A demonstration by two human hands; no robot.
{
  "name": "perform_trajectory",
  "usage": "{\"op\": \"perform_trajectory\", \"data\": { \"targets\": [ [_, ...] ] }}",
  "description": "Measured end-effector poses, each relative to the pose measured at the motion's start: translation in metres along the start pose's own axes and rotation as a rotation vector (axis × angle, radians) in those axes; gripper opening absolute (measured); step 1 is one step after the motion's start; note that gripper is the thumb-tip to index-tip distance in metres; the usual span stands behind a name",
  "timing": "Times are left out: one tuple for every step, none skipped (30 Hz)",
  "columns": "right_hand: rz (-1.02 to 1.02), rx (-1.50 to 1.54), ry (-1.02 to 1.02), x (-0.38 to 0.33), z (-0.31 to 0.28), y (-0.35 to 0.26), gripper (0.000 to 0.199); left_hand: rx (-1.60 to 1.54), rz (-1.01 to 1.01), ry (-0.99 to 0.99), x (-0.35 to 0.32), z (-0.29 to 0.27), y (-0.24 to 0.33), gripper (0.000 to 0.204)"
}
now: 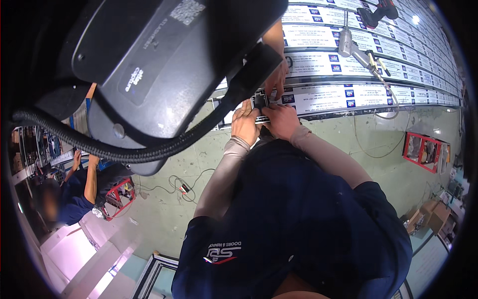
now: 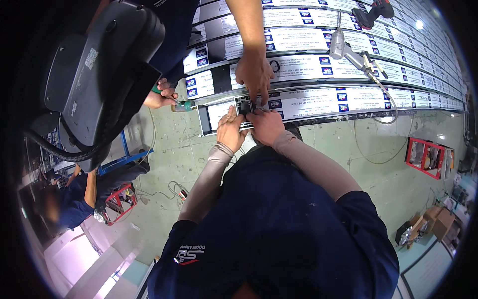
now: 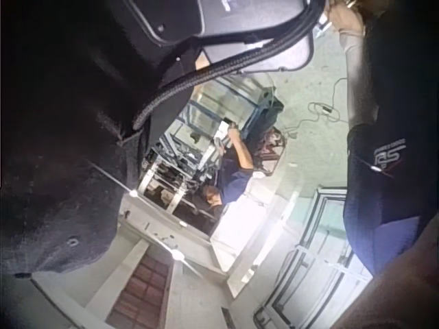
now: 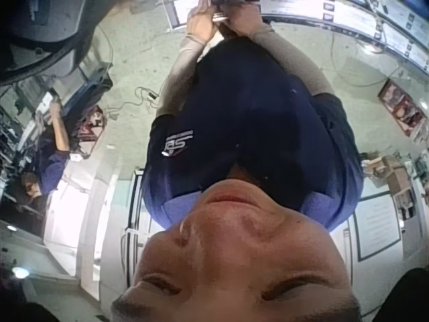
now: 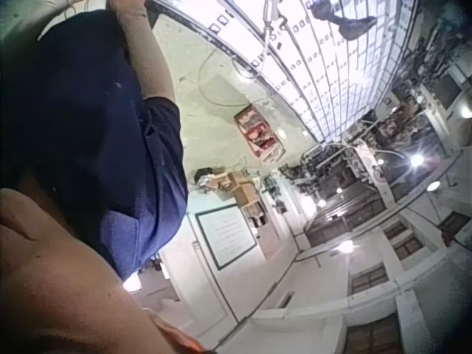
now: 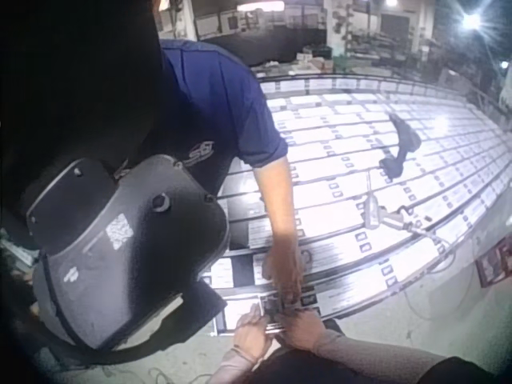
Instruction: Measuring, marking, and assembling metal frame profiles using tools.
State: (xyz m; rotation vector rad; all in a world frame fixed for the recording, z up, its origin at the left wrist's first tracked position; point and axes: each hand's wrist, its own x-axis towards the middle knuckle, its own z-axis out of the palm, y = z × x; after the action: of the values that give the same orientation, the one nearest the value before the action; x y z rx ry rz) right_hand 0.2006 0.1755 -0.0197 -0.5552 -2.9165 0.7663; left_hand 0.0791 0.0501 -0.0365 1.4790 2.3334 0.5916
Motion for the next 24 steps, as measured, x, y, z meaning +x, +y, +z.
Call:
{"op": "perform_trajectory", "data": {
  "targets": [
    [0.005,0.000,0.000,0.0002,-0.0003,-0.0001,0.025,0.001,0.012,-0.005,0.0010,0.0006,-0.0012,0.039],
    [0.010,-0.003,0.001,0.0003,-0.0006,-0.0006,0.025,0.003,0.023,-0.010,0.0012,0.0013,-0.0021,0.043],
    [0.016,-0.005,0.003,-0.0002,-0.0006,-0.0009,0.025,0.001,0.025,-0.011,0.0004,0.0021,-0.0025,0.042],
    [0.018,-0.004,0.003,-0.0003,-0.0007,-0.0013,0.025,0.001,0.026,-0.013,0.0001,0.0022,-0.0031,0.042],
    [0.012,-0.003,0.007,-0.0005,-0.0007,-0.0017,0.025,-0.002,0.028,-0.011,-0.0003,0.0023,-0.0037,0.042],
    [0.006,-0.003,0.011,-0.0006,-0.0006,-0.0022,0.025,-0.005,0.028,-0.008,-0.0008,0.0025,-0.0043,0.041],
    [0.010,-0.002,0.011,-0.0009,-0.0002,-0.0019,0.025,-0.006,0.031,-0.012,-0.0002,0.0019,-0.0036,0.041],
    [0.010,-0.004,0.011,-0.0008,0.0002,-0.0015,0.025,0.012,0.031,-0.023,0.0006,0.0013,-0.0031,0.041],
    [0.009,-0.006,0.010,-0.0010,0.0007,-0.0013,0.025,0.030,0.031,-0.034,0.0009,0.0005,-0.0026,0.040],
    [0.012,-0.007,0.011,-0.0010,0.0008,-0.0009,0.025,0.029,0.033,-0.036,0.0012,-0.0003,-0.0022,0.040],
    [0.015,0.009,0.009,-0.0011,0.0010,-0.0006,0.024,0.021,0.035,-0.035,0.0011,-0.0011,-0.0018,0.040],
    [0.017,0.025,0.008,-0.0011,0.0010,-0.0003,0.024,0.013,0.036,-0.034,0.0013,-0.0018,-0.0013,0.040],
    [0.017,0.024,0.007,-0.0010,0.0009,-0.0001,0.024,0.013,0.036,-0.034,0.0013,-0.0015,-0.0013,0.040],
    [0.016,0.019,0.008,-0.0007,0.0007,0.0001,0.024,0.007,0.036,-0.026,0.0013,-0.0012,-0.0014,0.039],
    [0.014,0.013,0.008,-0.0003,0.0006,0.0004,0.023,0.000,0.036,-0.017,0.0015,-0.0009,-0.0015,0.039],
    [0.014,0.014,0.007,-0.0002,0.0011,0.0001,0.023,0.000,0.036,-0.017,0.0013,-0.0007,-0.0018,0.039],
    [0.019,0.000,0.001,0.0000,0.0020,0.0000,0.024,0.002,0.038,-0.018,0.0013,-0.0005,-0.0021,0.039],
    [0.023,-0.015,-0.004,0.0002,0.0025,-0.0001,0.025,0.004,0.041,-0.018,0.0014,-0.0003,-0.0024,0.039],
    [0.022,-0.014,-0.005,0.0002,0.0028,-0.0003,0.025,0.004,0.040,-0.018,0.0009,0.0007,-0.0034,0.039],
    [0.020,-0.010,0.003,0.0002,0.0030,-0.0003,0.025,0.007,0.039,-0.013,0.0005,0.0016,-0.0043,0.039],
    [0.017,-0.005,0.011,0.0003,0.0031,-0.0004,0.025,0.011,0.039,-0.007,0.0002,0.0025,-0.0053,0.039],
    [0.018,-0.006,0.010,0.0003,0.0027,-0.0007,0.025,0.010,0.039,-0.008,-0.0001,0.0027,-0.0057,0.039],
    [0.014,-0.001,0.009,0.0003,0.0021,-0.0010,0.025,0.011,0.046,-0.003,-0.0002,0.0029,-0.0061,0.039],
    [0.011,0.004,0.009,0.0003,0.0014,-0.0011,0.025,0.012,0.053,0.001,-0.0001,0.0033,-0.0064,0.039]
  ]
}}
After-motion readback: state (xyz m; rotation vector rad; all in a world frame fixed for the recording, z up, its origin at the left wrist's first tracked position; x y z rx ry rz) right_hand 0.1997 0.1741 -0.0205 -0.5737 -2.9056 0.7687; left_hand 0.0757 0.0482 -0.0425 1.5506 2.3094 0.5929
